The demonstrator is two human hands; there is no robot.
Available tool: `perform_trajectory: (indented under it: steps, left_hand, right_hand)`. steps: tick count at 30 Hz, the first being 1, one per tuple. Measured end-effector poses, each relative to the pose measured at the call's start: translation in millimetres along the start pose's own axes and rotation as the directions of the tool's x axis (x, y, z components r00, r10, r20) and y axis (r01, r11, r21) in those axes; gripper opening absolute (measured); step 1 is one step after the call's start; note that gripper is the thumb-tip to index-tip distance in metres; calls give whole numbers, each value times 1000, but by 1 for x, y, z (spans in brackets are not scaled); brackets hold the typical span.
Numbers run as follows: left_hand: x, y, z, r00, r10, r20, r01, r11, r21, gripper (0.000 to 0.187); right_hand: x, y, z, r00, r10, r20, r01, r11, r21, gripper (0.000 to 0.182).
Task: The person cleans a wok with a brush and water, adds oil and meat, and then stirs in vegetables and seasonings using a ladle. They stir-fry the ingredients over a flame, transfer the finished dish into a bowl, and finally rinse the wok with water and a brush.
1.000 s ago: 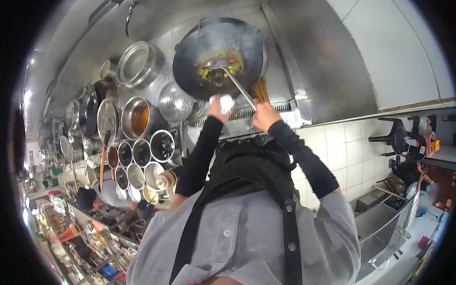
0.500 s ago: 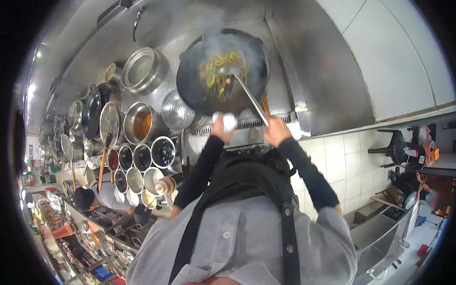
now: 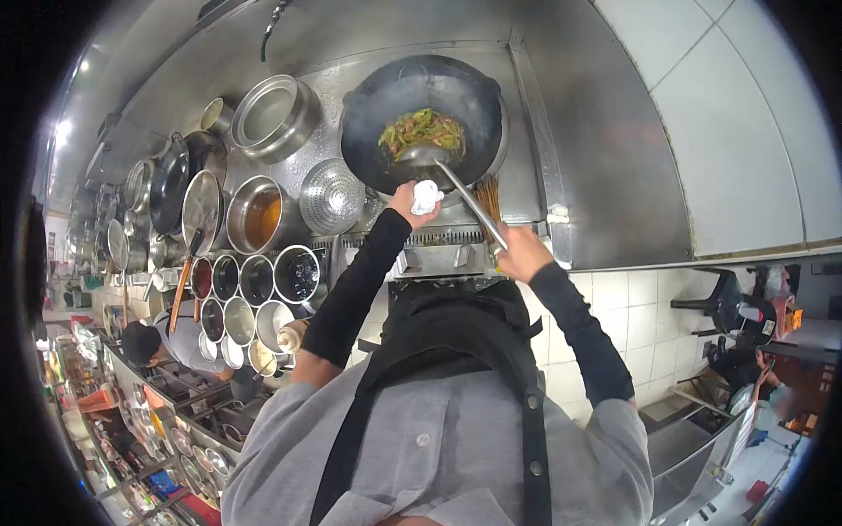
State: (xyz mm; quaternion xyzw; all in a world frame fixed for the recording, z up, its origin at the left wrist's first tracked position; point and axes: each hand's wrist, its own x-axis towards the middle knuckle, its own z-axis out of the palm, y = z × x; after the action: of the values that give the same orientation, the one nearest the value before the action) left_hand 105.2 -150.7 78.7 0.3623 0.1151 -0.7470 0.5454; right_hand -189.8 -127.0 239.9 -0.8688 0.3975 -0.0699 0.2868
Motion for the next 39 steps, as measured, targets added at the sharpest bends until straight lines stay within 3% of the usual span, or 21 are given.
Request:
perform_trajectory:
  steps: [4, 5, 7, 10, 11, 12, 14, 16, 18, 19, 22, 23, 25, 26, 27, 28, 30, 31, 32, 36, 39]
  left_hand:
    - [-23, -35, -13, 980, 180, 85, -179, 984, -13, 28]
    - [-26, -53, -19, 963, 260, -74, -255, 965, 66, 26]
    - [-4, -86, -87, 942, 333, 35, -327, 892, 313, 28]
    - [-54, -103, -66, 957, 238, -167, -227, 971, 79, 28]
    - [-57, -96, -64, 800, 601, 7, -480, 632, 608, 29]
    - [-58, -84, -67, 593, 730, 341, -511, 13, 860, 29]
    - [-31, -51, -60, 550, 605, 575, -537, -271, 799, 35]
    - [43, -17, -71, 656, 594, 465, -634, 98, 767, 55]
    - [8, -31, -38, 862, 492, 120, -479, 715, 510, 48]
    - [0, -45, -42, 902, 431, 31, -414, 841, 349, 45]
    - [-22, -98, -79, 939, 333, -85, -327, 942, 78, 37]
    - [-32, -109, -80, 941, 314, -128, -310, 950, 48, 35]
    - [-40, -111, -75, 899, 420, -122, -377, 886, 269, 30]
    - [-28, -101, -77, 741, 661, 119, -509, 437, 742, 29]
    - [-9, -83, -76, 604, 718, 346, -455, -45, 889, 27]
    - [13, -63, -73, 535, 718, 446, -411, -241, 879, 26]
    - [50, -35, -63, 734, 659, 162, -556, 447, 701, 22]
    - [20, -24, -24, 850, 527, -9, -478, 778, 407, 23]
    - [0, -18, 1, 945, 311, -101, -310, 950, 30, 24]
    - [-29, -17, 20, 973, 143, -180, -135, 989, 56, 24]
    - [-42, -26, 14, 972, 196, -133, -190, 980, 52, 24]
  right_hand:
    - [43, 24, 51, 991, 44, -127, -52, 997, -56, 33]
    - [48, 27, 58, 984, 36, -174, -40, 999, -19, 35]
    - [33, 28, 68, 971, 19, -236, -20, 1000, -1, 40]
    - [-9, 19, 34, 973, -61, -222, 85, 991, 99, 53]
    - [-23, 16, 15, 979, -102, -178, 130, 979, 155, 58]
    - [-30, 2, -10, 1000, 23, -12, -20, 982, 188, 58]
    - [-30, -37, -57, 927, 260, 269, -324, 918, 228, 53]
    - [-6, -12, -23, 988, 89, 127, -104, 988, 115, 45]
    - [19, 17, 32, 999, -21, -28, 21, 1000, 5, 41]
    - [30, 27, 55, 991, -40, -128, 35, 999, -38, 41]
    - [8, 27, 64, 988, 53, -142, -48, 998, 38, 49]
    - [-9, 15, 49, 980, -21, -199, 50, 989, 138, 51]
    - [-36, -6, 26, 974, 23, -225, 15, 986, 166, 50]
    - [-40, -9, 13, 983, 55, -174, -27, 986, 163, 51]
    - [-48, -12, 2, 989, 93, -114, -75, 984, 159, 52]
    - [-49, -17, -13, 995, 62, -78, -51, 989, 138, 50]
    - [-40, -12, -29, 999, -4, -37, 7, 996, 92, 48]
    - [-33, -6, -30, 999, -31, -25, 33, 998, 53, 48]
    - [-26, 0, -28, 999, -53, -13, 53, 998, 20, 47]
    - [6, 15, -4, 1000, 18, 24, -16, 995, -94, 45]
    - [38, 18, 29, 991, 59, -122, -65, 997, -49, 38]
